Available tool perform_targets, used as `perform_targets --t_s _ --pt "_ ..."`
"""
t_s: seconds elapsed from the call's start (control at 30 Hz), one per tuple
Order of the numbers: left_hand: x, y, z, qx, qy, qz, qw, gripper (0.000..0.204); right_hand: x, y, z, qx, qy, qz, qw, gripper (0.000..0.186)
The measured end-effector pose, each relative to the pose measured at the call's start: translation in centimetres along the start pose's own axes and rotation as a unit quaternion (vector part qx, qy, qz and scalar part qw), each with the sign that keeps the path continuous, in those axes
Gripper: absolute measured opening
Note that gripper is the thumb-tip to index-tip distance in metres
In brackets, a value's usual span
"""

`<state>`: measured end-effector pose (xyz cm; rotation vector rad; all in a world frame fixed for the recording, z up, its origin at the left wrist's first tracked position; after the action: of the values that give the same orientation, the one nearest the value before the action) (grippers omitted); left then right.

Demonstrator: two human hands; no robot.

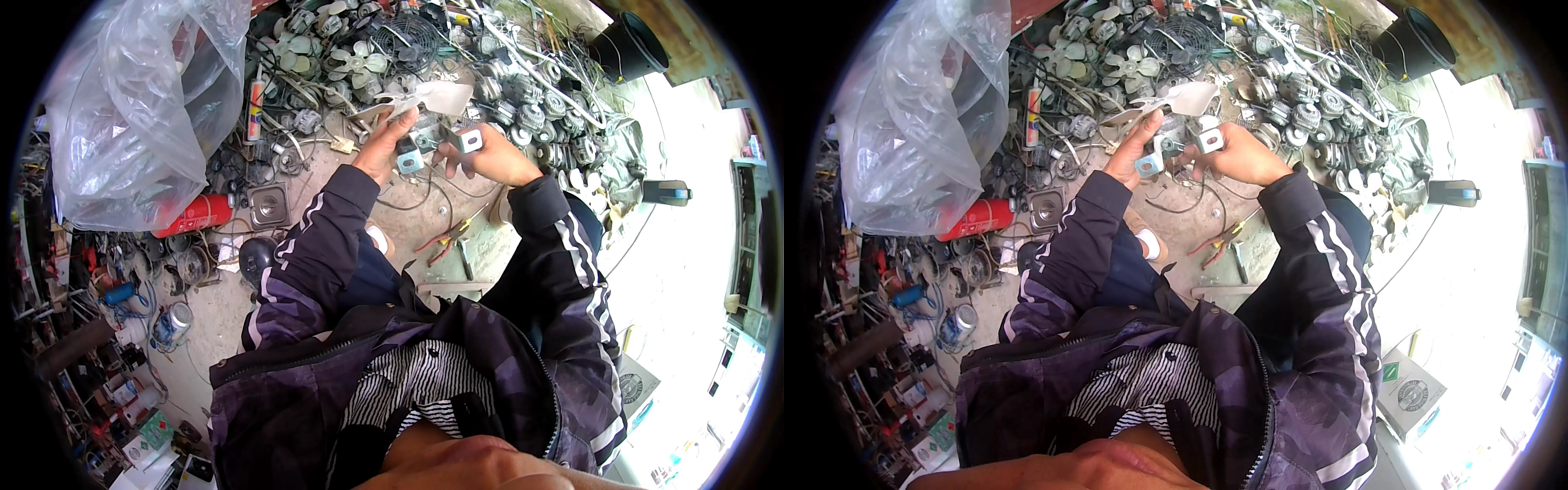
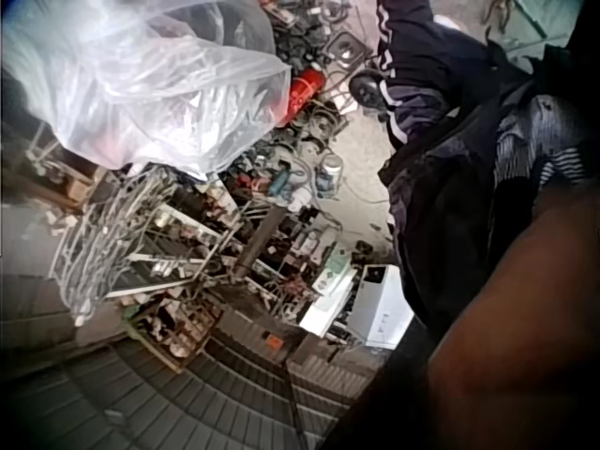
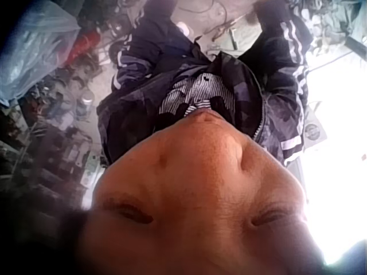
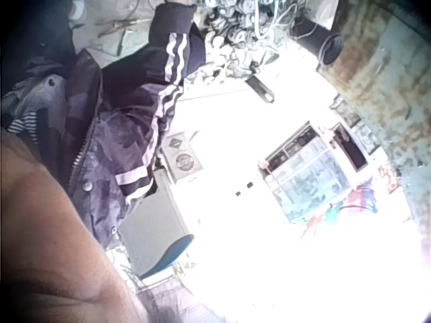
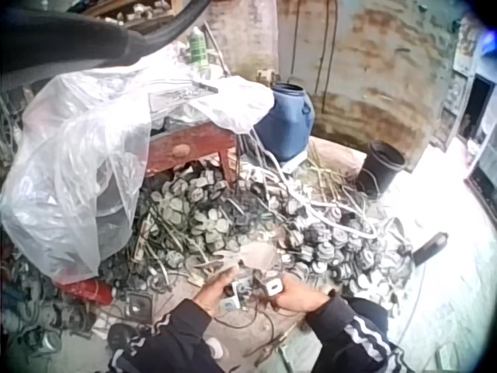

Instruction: The person sits on the floor in a cluttered workshop and uses pliers to strip wires from a fan motor. They then pick up a white electrical switch and use a screwdriver to adjust the internal screws and terminals.

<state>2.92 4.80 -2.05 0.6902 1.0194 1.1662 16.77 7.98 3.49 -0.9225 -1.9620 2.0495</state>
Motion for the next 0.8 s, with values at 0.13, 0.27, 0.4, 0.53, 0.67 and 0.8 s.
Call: perform_targets --t_s 0.13,0.27,0.4,0.53,0.67,0.8 --pt "0.1 -0.4 0.6 -0.03 -0.012 -0.033 0.999 0.053 -0.7 -0.4 0.1 0.072 -0.009 0.004 0.997 0.03" --pt "0.6 -1.1 -0.3 -0.064 -0.014 -0.054 0.996 0.059 0.0 0.8 1.0 0.165 -0.025 -0.012 0.986 0.03" --pt "0.6 -1.1 0.0 -0.113 -0.006 -0.046 0.993 0.054 0.7 2.0 2.5 0.201 -0.013 -0.008 0.979 0.032" --pt "0.5 -1.1 0.3 -0.117 -0.003 -0.035 0.992 0.053 1.3 3.1 4.0 0.276 0.005 -0.028 0.961 0.031" --pt "0.4 -1.6 -0.1 -0.111 -0.038 -0.049 0.992 0.052 1.2 3.0 3.8 0.251 0.033 -0.019 0.967 0.029" --pt "0.0 -0.4 0.2 -0.028 0.014 -0.027 0.999 0.057 0.7 1.9 1.8 0.144 0.019 0.009 0.989 0.029"
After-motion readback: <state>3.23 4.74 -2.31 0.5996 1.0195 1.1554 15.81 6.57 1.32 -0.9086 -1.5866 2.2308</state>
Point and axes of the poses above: each hand's wrist, its own x-axis towards the middle knuckle, its own z-axis out of the palm, y = z × x, the point moved 7 cm from there along x, towards the middle knuckle, and after that the axes turned 8 degrees about x, right-handed, at the moved point
